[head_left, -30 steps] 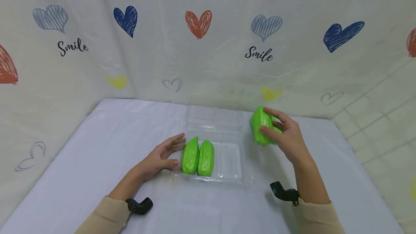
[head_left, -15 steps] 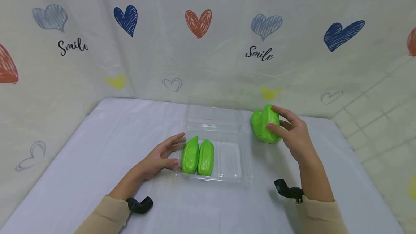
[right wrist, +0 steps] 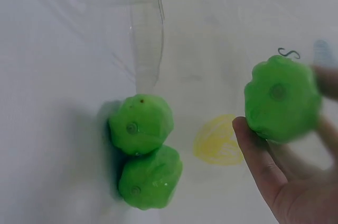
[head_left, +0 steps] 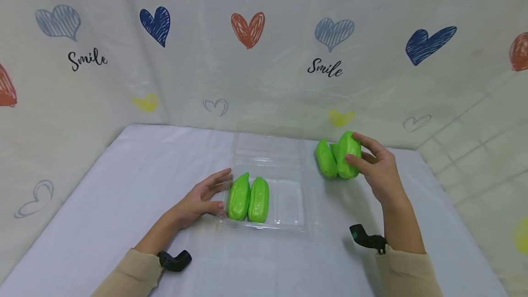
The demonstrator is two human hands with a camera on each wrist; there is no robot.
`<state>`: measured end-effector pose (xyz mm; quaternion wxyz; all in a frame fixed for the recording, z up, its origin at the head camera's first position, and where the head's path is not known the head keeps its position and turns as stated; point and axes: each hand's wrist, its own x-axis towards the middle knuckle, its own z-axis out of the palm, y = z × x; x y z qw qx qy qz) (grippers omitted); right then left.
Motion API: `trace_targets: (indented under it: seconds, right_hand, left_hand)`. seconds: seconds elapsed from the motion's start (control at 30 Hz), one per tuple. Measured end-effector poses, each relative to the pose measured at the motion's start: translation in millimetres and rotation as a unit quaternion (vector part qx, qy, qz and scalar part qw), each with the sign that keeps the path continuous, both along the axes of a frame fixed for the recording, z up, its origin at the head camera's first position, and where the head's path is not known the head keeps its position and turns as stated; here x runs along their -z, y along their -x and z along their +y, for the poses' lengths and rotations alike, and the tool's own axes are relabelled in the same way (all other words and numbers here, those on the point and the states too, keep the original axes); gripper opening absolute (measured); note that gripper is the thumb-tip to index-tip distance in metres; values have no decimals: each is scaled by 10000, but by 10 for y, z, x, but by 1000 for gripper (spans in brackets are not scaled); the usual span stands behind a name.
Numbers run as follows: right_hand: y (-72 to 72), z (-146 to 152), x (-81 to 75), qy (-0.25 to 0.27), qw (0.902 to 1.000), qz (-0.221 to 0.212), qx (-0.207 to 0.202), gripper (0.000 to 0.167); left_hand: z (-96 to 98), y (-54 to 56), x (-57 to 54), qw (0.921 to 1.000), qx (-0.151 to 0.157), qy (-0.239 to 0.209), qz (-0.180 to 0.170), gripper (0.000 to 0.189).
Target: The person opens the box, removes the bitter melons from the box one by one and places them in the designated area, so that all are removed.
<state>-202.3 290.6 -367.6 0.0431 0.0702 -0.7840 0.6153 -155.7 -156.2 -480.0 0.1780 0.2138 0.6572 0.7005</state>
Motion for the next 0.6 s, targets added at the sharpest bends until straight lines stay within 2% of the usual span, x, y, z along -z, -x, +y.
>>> trace_targets:
  seconds: [0.27, 0.43, 0.6]
  right_hand:
    - [48, 70, 57, 177, 9996, -80, 209, 64]
    - [57, 82, 72, 61, 9994, -129, 313, 64]
    - [64, 118, 77, 254, 9990, -132, 350, 66]
  left_hand:
    - [4, 15, 11, 10000, 43, -61, -1, 88]
    - [0, -3, -1, 10000, -11, 1, -33, 88]
    - [0, -7, -2, 10000, -28, 6, -65, 88]
